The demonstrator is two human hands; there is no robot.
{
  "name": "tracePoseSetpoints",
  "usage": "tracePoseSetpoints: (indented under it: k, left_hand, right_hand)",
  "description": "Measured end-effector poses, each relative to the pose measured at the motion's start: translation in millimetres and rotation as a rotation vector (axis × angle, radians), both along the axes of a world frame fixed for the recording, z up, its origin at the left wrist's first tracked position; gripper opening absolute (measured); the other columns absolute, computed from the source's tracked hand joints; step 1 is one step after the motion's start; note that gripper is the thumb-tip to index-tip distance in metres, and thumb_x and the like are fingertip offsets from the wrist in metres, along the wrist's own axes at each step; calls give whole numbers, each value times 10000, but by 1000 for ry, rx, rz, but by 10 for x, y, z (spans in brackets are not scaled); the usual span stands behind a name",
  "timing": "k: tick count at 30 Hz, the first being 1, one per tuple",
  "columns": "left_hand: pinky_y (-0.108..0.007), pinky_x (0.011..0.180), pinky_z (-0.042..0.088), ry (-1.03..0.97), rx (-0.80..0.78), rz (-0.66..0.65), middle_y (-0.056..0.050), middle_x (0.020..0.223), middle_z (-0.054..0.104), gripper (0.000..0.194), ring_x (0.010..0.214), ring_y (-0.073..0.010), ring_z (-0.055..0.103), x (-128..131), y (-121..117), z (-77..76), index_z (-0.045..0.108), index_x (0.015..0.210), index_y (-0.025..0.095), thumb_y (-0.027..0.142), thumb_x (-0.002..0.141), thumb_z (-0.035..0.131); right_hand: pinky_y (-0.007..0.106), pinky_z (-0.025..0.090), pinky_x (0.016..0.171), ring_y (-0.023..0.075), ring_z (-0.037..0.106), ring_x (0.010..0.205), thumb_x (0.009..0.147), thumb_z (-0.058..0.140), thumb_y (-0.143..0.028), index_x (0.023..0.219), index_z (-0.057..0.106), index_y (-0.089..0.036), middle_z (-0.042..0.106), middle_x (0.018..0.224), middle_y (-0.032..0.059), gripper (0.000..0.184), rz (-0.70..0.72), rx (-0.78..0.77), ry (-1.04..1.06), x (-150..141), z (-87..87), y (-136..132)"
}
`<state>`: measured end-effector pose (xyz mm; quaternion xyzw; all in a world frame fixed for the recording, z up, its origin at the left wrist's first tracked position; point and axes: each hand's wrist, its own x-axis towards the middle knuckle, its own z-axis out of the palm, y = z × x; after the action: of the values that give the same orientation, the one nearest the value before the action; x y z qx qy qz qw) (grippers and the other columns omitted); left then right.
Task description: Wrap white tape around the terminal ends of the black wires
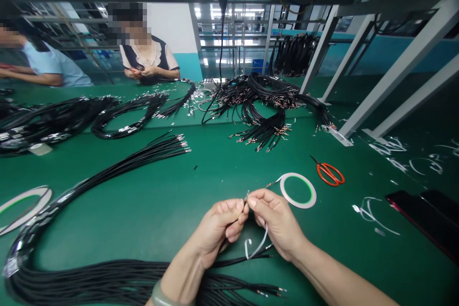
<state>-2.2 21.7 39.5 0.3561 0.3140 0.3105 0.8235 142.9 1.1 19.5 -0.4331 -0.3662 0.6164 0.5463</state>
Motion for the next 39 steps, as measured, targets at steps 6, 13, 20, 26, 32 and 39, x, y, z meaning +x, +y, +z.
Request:
tracePoseSetpoints:
  k: [6, 13, 20, 26, 32, 39]
  left_hand:
    - [-171, 517, 389, 272, 286, 183, 13, 601, 575, 195, 488, -55, 466, 51, -3, -10, 666, 824, 115, 310, 805, 656]
    - [-217, 545, 418, 620, 678, 375, -13, 734, 571, 157, 606, -121, 548, 56, -12, -179, 713, 871, 168, 292, 800, 646]
    - [-239, 600, 401, 767, 1000, 483, -18, 688, 584, 92, 632, -148, 541, 41, -55, -133, 715, 817, 201, 204, 806, 624]
    - [-242, 607, 399, 717, 1024, 442, -31, 678, 597, 117, 637, -157, 543, 68, -96, -118, 734, 832, 222, 196, 799, 625]
    - [-235, 556, 443, 624, 688, 442, -30, 639, 624, 99, 569, -141, 571, 131, -85, -112, 733, 777, 184, 267, 756, 683]
    - [-174, 466, 430, 401, 237, 449, -2, 505, 642, 237, 429, -75, 536, 106, -12, -64, 676, 769, 111, 306, 674, 771]
  right_hand:
    - [184, 281, 416, 68, 401, 444, 825, 639, -391, 858, 607, -175, 532, 575, -50, 220, -113, 3, -23, 74, -66, 96]
    - [209, 362, 462, 91, 503, 500, 871, 582, -366, 925, 552, -188, 669, 787, 19, 189, -151, 123, -118, 116, -95, 112]
    - [231, 352, 496, 103, 472, 509, 871, 572, -337, 964, 541, -190, 639, 747, 7, 176, -121, 124, -147, 105, -14, 60]
    - [238, 383, 532, 119, 498, 576, 819, 641, -361, 963, 534, -203, 602, 774, 2, 239, -150, 95, -129, 54, 3, 43]
    - [252, 424, 650, 143, 565, 699, 777, 701, -292, 976, 534, -213, 612, 761, -12, 271, -163, 159, -82, 43, -47, 71]
    - [276, 445, 675, 162, 594, 746, 765, 710, -223, 1071, 510, -240, 647, 829, 6, 366, -78, 236, -88, 74, -117, 66]
